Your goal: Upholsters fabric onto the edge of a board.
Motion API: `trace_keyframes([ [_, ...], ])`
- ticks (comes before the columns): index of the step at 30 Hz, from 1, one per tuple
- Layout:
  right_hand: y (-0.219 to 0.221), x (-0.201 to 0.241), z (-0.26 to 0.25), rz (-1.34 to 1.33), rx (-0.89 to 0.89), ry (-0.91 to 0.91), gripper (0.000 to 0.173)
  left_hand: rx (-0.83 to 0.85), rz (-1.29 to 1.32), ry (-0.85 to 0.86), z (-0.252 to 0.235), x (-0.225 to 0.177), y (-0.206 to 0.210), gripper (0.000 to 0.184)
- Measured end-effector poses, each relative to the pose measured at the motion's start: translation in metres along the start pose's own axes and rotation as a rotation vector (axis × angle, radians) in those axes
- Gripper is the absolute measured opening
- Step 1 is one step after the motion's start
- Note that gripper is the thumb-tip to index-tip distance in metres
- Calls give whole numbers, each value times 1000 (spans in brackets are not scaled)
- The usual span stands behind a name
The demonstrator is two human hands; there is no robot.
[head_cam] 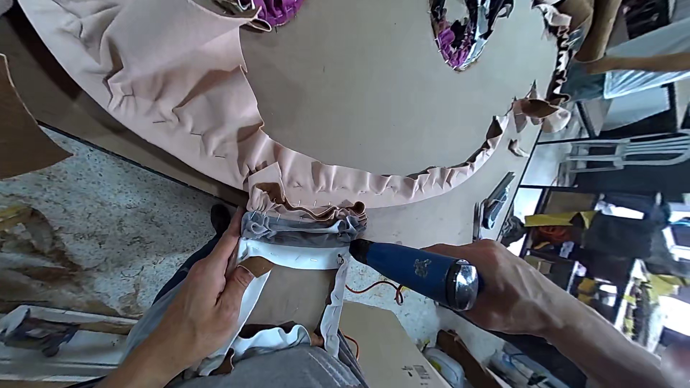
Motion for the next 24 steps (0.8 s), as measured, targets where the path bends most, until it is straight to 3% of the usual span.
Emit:
trace_keyframes([
  [24,17,45,-25,-44,-29,-29,27,-19,14,18,0,4,-1,66],
])
Point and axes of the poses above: each hand's wrist, its own z-axis away from the middle knuckle, its own y-axis out of the palm, x = y × z, the point moved 10 cm from there along -z, towards the middle knuckle, and after that the axes turned 6 degrees about x, right-handed, at the moved point
